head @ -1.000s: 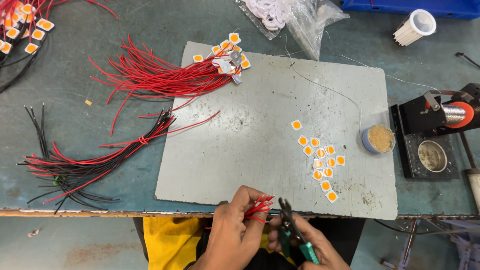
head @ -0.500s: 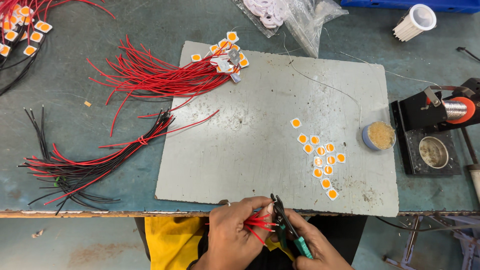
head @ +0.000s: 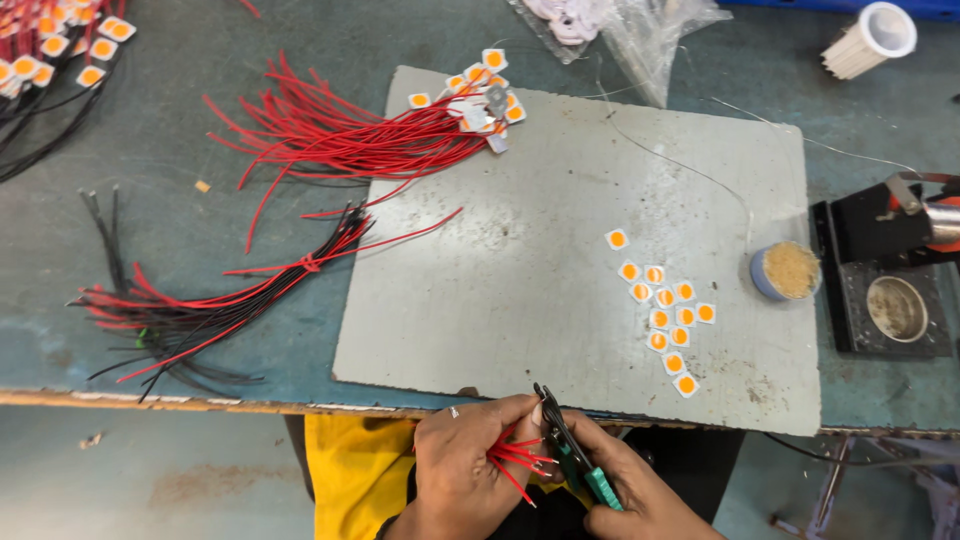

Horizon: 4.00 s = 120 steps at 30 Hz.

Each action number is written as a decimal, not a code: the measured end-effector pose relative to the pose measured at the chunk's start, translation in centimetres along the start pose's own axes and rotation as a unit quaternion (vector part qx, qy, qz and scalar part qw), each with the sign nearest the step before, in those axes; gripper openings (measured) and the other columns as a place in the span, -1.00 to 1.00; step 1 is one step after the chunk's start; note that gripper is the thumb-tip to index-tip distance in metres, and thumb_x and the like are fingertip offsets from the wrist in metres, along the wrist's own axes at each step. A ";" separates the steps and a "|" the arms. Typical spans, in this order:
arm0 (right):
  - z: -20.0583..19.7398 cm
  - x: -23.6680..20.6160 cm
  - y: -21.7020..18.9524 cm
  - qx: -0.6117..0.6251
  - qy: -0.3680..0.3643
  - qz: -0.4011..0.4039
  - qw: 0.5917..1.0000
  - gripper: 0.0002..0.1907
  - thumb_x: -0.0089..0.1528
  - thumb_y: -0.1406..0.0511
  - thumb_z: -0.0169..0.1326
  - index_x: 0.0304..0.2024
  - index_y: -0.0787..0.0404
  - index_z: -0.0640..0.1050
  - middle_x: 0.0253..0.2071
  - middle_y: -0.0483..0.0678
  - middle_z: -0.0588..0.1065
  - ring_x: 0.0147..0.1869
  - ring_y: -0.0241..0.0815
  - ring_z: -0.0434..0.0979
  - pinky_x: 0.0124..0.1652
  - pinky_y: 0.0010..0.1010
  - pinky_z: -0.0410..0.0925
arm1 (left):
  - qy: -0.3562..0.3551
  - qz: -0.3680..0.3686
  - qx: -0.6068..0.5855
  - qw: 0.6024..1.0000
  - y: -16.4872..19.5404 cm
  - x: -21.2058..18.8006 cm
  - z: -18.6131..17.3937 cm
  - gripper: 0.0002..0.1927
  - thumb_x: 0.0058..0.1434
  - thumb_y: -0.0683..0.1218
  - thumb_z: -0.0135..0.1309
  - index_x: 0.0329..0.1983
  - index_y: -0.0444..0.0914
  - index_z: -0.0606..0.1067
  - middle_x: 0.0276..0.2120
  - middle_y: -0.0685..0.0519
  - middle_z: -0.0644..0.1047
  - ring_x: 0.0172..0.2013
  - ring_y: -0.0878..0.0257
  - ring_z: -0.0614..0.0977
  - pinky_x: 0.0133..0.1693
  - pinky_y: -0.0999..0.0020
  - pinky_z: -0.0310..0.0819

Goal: The person solders red wires to small square LED modules on a workbench using a soldering iron and solder wire. They then use wire cutters to trim the excess wire and apply flux to the wire ends.

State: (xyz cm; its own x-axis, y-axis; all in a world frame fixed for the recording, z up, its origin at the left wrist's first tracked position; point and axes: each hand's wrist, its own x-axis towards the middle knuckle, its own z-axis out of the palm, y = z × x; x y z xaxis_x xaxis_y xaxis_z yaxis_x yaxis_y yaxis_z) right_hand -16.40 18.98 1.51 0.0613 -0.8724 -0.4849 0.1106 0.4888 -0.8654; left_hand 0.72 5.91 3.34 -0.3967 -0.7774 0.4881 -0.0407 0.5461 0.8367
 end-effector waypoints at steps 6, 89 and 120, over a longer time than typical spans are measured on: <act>1.3 1.6 0.5 -0.006 -0.056 -0.009 0.998 -0.03 -0.11 0.53 -0.08 0.44 0.29 0.19 0.35 0.06 0.35 0.48 -0.13 0.31 0.41 -0.26 0.12 | 0.047 0.011 0.006 0.999 -0.9 -1.5 -2.3 -0.88 0.18 -0.26 0.28 -0.22 -0.34 0.61 -0.44 -0.03 0.66 -0.51 0.22 0.69 -0.43 0.44 0.55; 1.0 5.2 5.5 0.158 -0.016 0.068 0.985 -0.35 0.25 0.01 0.01 0.15 0.42 0.50 -0.04 0.25 0.60 0.09 0.15 0.68 0.14 0.04 0.43 | 0.015 -0.323 -0.134 0.937 -0.7 -2.3 -4.0 -0.90 0.29 -0.18 0.20 -0.27 -0.35 0.60 -0.53 0.11 0.53 -0.49 0.49 0.44 -0.44 0.55 0.34; 1.9 3.5 1.0 0.011 -0.084 0.023 0.996 0.09 -0.24 0.47 -0.09 0.45 0.34 0.14 0.21 0.25 0.48 0.32 0.10 0.56 0.38 -0.06 0.27 | 0.042 -0.096 0.030 0.994 0.6 -1.4 -4.6 -0.89 0.13 -0.20 0.31 -0.26 -0.28 0.66 -0.58 0.03 0.58 -0.58 0.25 0.64 -0.51 0.41 0.48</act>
State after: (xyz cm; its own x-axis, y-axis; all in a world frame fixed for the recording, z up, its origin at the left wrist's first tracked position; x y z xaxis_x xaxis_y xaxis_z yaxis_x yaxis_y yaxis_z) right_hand -14.19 16.46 -0.80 0.2310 -0.8382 -0.4941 0.1252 0.5292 -0.8392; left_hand 5.50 5.91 4.26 -0.2994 -0.8908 0.3417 -0.1631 0.4007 0.9016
